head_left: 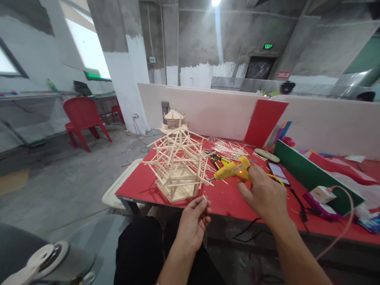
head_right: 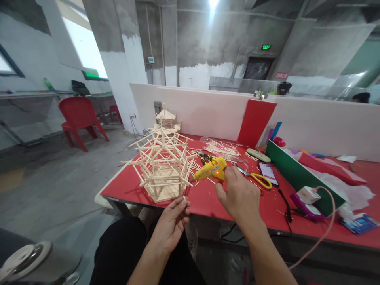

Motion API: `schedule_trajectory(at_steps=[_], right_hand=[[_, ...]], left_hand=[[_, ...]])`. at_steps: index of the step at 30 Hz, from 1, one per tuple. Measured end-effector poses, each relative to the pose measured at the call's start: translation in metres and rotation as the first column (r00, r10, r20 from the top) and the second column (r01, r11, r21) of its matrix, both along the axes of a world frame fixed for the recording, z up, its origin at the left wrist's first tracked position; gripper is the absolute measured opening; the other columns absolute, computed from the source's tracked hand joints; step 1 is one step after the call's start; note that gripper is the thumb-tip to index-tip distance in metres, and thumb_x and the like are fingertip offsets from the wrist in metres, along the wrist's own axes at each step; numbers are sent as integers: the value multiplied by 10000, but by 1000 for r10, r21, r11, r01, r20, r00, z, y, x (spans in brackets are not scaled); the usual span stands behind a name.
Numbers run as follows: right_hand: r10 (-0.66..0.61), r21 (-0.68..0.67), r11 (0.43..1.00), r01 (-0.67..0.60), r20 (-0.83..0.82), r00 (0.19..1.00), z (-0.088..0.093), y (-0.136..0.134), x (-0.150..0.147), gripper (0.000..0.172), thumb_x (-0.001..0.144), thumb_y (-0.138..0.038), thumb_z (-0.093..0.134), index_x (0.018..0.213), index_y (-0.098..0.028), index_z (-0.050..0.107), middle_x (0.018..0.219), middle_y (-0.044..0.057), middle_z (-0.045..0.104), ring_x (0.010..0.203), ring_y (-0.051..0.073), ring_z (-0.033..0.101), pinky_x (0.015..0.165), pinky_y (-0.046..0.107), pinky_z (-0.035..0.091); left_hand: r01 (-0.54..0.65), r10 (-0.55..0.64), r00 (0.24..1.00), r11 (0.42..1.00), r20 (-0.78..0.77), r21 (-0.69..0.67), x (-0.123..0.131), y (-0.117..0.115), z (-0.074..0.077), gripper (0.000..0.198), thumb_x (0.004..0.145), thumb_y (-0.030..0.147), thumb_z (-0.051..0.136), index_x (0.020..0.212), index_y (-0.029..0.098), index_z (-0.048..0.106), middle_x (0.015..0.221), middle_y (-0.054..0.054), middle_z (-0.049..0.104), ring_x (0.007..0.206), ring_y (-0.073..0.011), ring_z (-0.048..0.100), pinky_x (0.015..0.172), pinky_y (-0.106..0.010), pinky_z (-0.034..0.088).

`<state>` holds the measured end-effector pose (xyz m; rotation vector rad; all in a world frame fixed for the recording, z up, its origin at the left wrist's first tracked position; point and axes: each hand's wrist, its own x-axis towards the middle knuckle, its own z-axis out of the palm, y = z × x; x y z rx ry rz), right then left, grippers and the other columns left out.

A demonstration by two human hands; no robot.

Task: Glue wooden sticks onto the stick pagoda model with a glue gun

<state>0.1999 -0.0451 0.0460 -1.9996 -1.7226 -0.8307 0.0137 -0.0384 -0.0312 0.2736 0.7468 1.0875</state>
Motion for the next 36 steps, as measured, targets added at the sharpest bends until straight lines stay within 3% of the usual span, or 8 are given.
schedule_trajectory(at_steps=[10,36], right_hand=[[14,8,1000,-14,7,1000,-1,1,2,200,784,-339,494,893,-174,520,788,10,598,567,119,461,493,243,135],[-16,1,1000,16,14,1000,2,-8,5,182,786,-323,507,889,-176,535,807,11,587,586,121,437,509,252,132]], left_hand=[[13,-13,1000,1000,-3,12,0,2,-7,290,612,159,811,845,128,642,751,-38,682,535,-71,596,429,-141,447],[5,-5,1000,1000,-30,-13,1,-1,-6,287,613,169,811,832,131,630,736,-32,682,519,-71,595,422,-141,439]])
